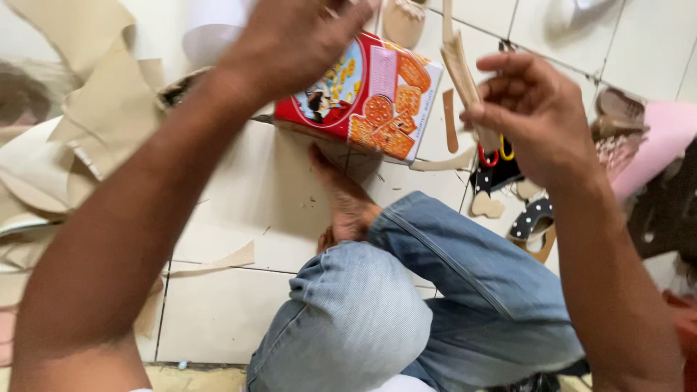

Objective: The person sits on the floor and handles a white shoe upper, pressing and shaping it by hand. They open a large plastic jug, dip their finger to apply glue to the shoe part, then pick up a woven trim strip, align it against a box edge, and cut and trim the strip with scissors.

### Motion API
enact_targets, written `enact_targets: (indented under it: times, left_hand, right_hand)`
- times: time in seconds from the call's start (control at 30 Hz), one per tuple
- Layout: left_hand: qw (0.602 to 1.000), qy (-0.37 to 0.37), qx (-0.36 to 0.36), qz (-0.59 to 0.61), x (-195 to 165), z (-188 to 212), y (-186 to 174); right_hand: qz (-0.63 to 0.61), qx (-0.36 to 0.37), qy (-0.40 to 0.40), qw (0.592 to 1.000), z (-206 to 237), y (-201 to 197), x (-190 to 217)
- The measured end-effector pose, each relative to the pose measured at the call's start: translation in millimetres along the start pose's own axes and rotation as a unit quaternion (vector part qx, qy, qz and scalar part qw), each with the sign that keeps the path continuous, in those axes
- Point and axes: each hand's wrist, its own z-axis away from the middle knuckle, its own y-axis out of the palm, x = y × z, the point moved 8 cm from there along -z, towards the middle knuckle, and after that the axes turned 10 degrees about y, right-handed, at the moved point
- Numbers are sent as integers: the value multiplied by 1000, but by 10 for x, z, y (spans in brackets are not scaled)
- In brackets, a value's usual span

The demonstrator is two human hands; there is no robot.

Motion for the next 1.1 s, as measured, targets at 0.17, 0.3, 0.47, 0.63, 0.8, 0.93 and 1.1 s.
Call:
enact_targets:
  times: [0.17, 0.3, 0.47, 0.63, 0.8, 0.93, 1.1]
  left_hand:
    - [994, 39, -9, 99, -549, 249, 367]
    - [982, 14, 16, 187, -1040, 349, 612]
    - [981, -79, 137, 109, -1587, 433, 799]
    - [974, -145, 134, 107, -1760, 714, 728]
    - [961, -164, -3, 223, -1413, 948, 613]
    - [899, -170, -105, 391, -972, 1283, 539]
    - [869, -156, -169, 439, -577, 1497, 362]
  right_hand:
    - [-92, 37, -24, 995, 401, 185, 6]
    - [-116, 50, -52, 991, 694, 229, -142]
    - [-196, 111, -51, 973, 1297, 503, -525]
    - [-313, 117, 5, 942, 1402, 686, -985]
    - [-324, 40, -46, 944, 1268, 582, -999]
    - [-267, -27, -39, 963, 1216, 719, -825]
    - [-95, -49, -43, 993, 1032, 1061, -349]
